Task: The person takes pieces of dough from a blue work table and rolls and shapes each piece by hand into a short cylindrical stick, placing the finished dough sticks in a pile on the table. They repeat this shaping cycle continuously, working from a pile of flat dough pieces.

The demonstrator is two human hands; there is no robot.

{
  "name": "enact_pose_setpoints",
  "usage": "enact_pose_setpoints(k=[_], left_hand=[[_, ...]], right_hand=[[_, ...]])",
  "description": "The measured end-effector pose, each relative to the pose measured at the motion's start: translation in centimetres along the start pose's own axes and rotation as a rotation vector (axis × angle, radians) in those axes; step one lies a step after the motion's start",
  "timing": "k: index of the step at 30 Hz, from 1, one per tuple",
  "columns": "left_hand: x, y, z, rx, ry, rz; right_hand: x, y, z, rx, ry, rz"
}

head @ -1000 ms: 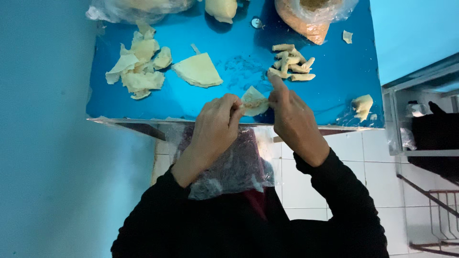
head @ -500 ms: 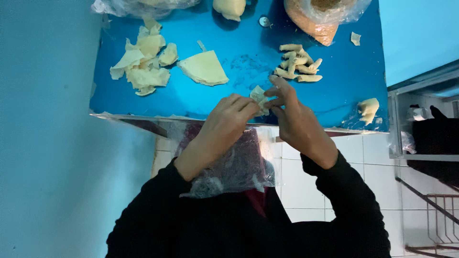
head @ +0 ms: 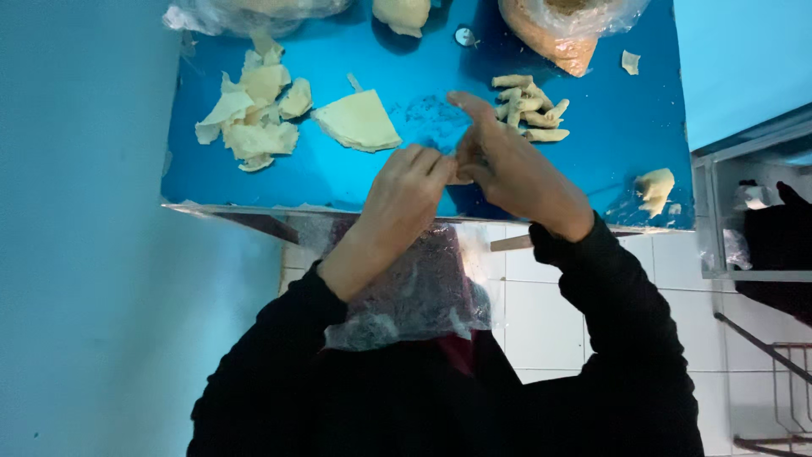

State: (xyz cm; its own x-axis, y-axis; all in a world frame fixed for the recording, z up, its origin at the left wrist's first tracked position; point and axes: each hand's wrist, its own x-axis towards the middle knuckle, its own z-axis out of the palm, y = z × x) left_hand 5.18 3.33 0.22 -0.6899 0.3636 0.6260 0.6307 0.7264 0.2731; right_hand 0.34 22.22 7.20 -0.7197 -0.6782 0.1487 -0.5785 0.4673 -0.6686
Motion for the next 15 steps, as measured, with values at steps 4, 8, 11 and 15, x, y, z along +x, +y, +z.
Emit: enact_pose_setpoints(k=[4,8,11,15], left_hand=[[-0.6,0.7,-0.3,0.119,-0.016,0.054],[-1.3,0.2,-0.1,0.181,-0.074,0.105],[-0.6,-0.5,0.5,0.219,-0.056,0.117],[1.8,-2.0,0.8,-0.156,-0.200,-0.138]], right_hand=[[-1.6,0.0,1.4,-0.154,0.137,-0.100],[-3.7,0.3,3.3,-0.385,0.237,-0.203],[-3.7,0.8,3.6,-0.417,0.258,-0.234],[-1.5,1.6,1.8,-0.098,0.138,-0.032]])
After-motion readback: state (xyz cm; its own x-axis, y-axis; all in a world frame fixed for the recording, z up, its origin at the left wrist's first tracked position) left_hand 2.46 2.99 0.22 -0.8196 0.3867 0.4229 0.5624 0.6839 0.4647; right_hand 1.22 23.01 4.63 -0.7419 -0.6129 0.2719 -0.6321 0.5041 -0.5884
